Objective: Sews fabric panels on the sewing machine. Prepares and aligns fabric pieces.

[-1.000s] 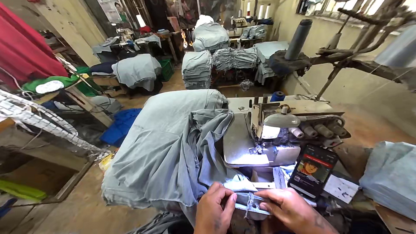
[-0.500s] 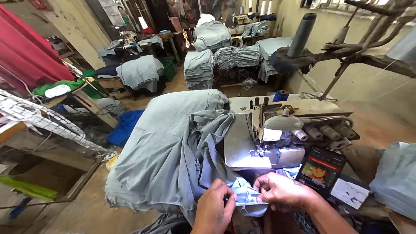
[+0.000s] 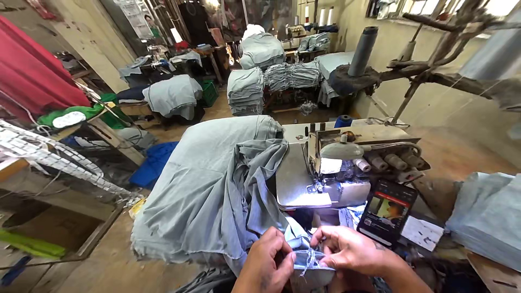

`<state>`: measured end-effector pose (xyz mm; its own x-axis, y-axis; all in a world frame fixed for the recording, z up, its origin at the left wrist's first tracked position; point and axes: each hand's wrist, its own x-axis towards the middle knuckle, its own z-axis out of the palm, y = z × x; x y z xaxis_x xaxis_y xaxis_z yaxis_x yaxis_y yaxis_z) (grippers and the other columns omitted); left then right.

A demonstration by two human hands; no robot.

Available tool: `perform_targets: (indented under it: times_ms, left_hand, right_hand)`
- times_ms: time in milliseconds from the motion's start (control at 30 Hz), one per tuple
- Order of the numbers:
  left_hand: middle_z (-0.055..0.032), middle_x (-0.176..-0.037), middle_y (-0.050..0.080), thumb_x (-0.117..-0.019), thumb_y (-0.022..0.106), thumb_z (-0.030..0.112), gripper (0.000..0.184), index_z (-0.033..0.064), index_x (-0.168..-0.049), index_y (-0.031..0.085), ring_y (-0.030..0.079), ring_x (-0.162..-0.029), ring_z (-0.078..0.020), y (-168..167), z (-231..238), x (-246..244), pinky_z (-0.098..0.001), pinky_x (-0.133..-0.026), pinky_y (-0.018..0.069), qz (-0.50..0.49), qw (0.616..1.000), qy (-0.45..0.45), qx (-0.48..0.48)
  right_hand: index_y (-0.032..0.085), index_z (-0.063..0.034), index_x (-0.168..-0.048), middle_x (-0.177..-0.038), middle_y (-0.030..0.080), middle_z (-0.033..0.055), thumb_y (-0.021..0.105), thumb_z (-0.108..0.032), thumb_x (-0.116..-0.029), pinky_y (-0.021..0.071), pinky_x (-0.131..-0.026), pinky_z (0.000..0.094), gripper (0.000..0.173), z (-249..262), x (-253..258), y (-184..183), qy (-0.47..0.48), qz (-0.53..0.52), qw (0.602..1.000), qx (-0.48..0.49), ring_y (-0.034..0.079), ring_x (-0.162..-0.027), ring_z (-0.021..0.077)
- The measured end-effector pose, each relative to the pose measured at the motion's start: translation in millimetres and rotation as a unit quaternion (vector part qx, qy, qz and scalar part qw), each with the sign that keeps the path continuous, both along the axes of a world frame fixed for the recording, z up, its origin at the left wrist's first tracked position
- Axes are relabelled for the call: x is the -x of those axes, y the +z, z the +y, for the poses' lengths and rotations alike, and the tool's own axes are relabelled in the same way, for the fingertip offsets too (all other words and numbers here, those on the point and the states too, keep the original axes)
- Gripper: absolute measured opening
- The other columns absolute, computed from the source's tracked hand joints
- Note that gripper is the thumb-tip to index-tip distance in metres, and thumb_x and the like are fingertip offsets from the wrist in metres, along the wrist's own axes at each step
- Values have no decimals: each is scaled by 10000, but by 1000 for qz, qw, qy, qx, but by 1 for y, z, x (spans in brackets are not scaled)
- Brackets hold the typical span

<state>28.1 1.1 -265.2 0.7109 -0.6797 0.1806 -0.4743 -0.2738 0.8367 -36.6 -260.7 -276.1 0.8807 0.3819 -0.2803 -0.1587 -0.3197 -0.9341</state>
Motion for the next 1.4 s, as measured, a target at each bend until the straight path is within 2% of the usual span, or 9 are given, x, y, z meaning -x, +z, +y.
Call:
perform_targets:
  times_ms: [167,267,433,500,633,900,1100,1233,1400]
  left_hand:
    - [-62,-959,646,-913,685,159,136,45,-850,726,626,-834,-58,11,4,5,-186,-721,544,1,1000,-10,-3]
    - [-67,-953,655,-909,685,154,136,38,-849,726,633,-831,-64,13,6,6,-196,-720,549,-9,1000,4,-2]
    - [-75,-940,659,-905,680,144,137,31,-840,725,636,-843,-76,14,5,6,-203,-729,550,-34,999,-3,0]
    - [-78,-935,660,-905,676,140,136,30,-838,719,640,-834,-75,14,6,6,-202,-723,554,-42,999,-3,1]
    - [-81,-944,652,-903,674,136,133,26,-831,701,634,-801,-71,18,8,7,-193,-692,553,-33,999,-5,-3]
    - [-92,-919,644,-892,687,110,116,13,-827,693,627,-776,-78,17,14,8,-199,-675,550,-44,999,-13,5]
    - [-95,-946,651,-901,686,109,125,15,-818,691,638,-779,-82,18,13,8,-210,-684,566,-45,999,-12,12]
    - [-91,-950,652,-894,688,107,123,17,-811,693,639,-783,-75,22,10,9,-201,-686,566,-51,999,-11,12]
    - [-101,-938,653,-885,691,93,115,7,-808,696,637,-789,-81,26,13,10,-205,-688,562,-54,998,-13,3]
  right_hand:
    - [587,-72,-1407,-767,646,51,698,-196,-954,548,-578,328,482,6,3,-6,27,-71,997,20,595,-583,129]
    - [635,-71,-1327,-742,631,52,694,-176,-956,543,-567,320,390,16,12,-2,8,-136,990,18,588,-581,128]
    - [617,-32,-1356,-748,668,99,694,-128,-928,540,-644,430,446,37,23,11,-62,-150,980,116,622,-633,219]
    - [612,-58,-1290,-734,670,57,708,-162,-925,564,-602,369,392,36,22,9,-100,-143,981,90,636,-601,170]
    - [533,-104,-1436,-740,656,41,714,-183,-926,575,-591,342,547,27,11,2,-63,-44,997,-13,632,-591,144]
    - [722,-74,-1025,-790,703,8,722,-209,-920,580,-612,281,171,33,13,-8,-118,-106,987,29,657,-627,83]
    - [664,-40,-1068,-764,696,29,764,-177,-889,580,-607,322,246,52,32,0,-164,-151,975,8,665,-635,115]
    - [655,3,-1277,-816,721,88,700,-117,-923,599,-652,393,377,65,39,-5,-140,-102,985,-26,684,-665,172]
    - [634,15,-1321,-768,727,63,689,-66,-884,598,-640,394,447,79,43,-11,-273,-175,945,45,688,-638,174]
